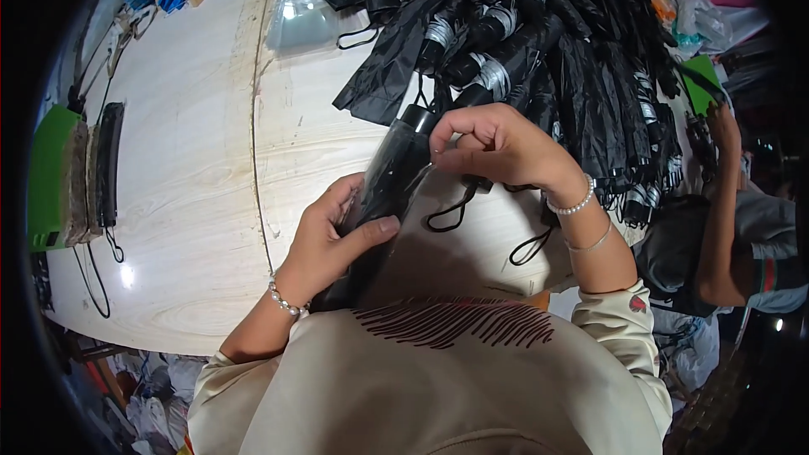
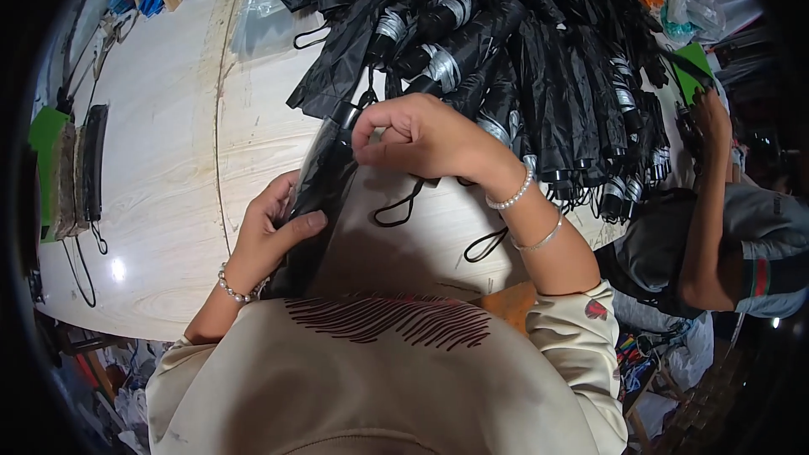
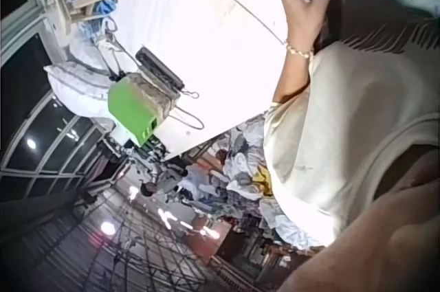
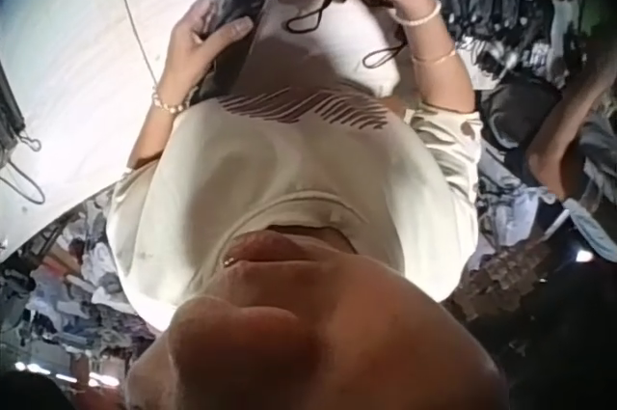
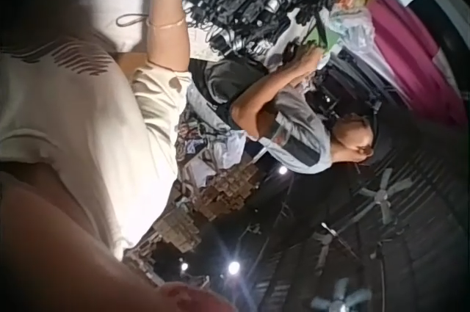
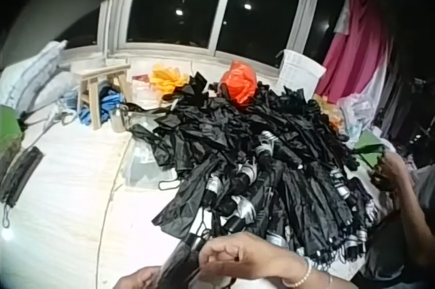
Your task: Placing umbrellas into plastic protective sleeves and organizing them for shipment.
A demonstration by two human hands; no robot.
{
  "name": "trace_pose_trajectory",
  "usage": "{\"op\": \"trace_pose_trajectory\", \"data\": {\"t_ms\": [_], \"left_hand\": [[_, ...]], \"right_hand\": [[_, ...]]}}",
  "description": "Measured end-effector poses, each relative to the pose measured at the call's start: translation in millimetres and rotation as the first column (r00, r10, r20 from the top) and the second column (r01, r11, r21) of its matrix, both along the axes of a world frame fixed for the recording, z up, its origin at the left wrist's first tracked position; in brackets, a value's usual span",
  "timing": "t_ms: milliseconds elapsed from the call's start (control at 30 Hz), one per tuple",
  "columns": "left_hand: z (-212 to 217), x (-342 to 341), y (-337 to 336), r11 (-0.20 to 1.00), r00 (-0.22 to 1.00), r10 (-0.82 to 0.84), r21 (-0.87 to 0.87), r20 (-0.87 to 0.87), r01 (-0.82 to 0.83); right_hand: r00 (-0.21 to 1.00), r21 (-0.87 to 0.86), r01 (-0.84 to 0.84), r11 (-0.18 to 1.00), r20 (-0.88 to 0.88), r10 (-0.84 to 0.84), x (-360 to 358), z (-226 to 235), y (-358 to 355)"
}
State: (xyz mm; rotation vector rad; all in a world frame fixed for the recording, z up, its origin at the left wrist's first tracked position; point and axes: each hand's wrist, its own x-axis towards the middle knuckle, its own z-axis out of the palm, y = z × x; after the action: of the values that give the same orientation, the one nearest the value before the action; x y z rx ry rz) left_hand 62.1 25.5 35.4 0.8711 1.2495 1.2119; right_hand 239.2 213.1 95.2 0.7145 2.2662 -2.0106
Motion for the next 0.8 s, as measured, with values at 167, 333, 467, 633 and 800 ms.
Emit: {"op": "trace_pose_trajectory", "data": {"t_ms": [167, 333, 467, 633, 800], "left_hand": [[-5, -5, 4, 0.999, 0.993, -0.026, -0.017, 0.118, 0.028], [-7, -9, 6, 0.998, 0.939, -0.041, -0.034, 0.341, 0.056], [-27, -16, -7, 0.992, 0.867, -0.080, -0.044, 0.492, 0.116], [-22, -27, -14, 0.987, 0.865, -0.085, -0.074, 0.495, 0.139], [16, -124, -25, 0.969, 0.908, 0.119, 0.245, -0.402, -0.018]], "right_hand": [[0.999, 0.339, -0.034, 0.940, 0.028, 0.026, -7, 4, -13], [0.993, 0.531, 0.102, 0.841, -0.001, -0.120, -16, -8, -4], [0.971, 0.769, 0.193, 0.609, -0.237, -0.008, -20, -15, -28], [0.937, 0.858, 0.344, 0.381, -0.290, -0.193, -5, -38, 7], [0.961, 0.750, 0.276, 0.601, -0.239, -0.142, -17, -35, -14]]}}
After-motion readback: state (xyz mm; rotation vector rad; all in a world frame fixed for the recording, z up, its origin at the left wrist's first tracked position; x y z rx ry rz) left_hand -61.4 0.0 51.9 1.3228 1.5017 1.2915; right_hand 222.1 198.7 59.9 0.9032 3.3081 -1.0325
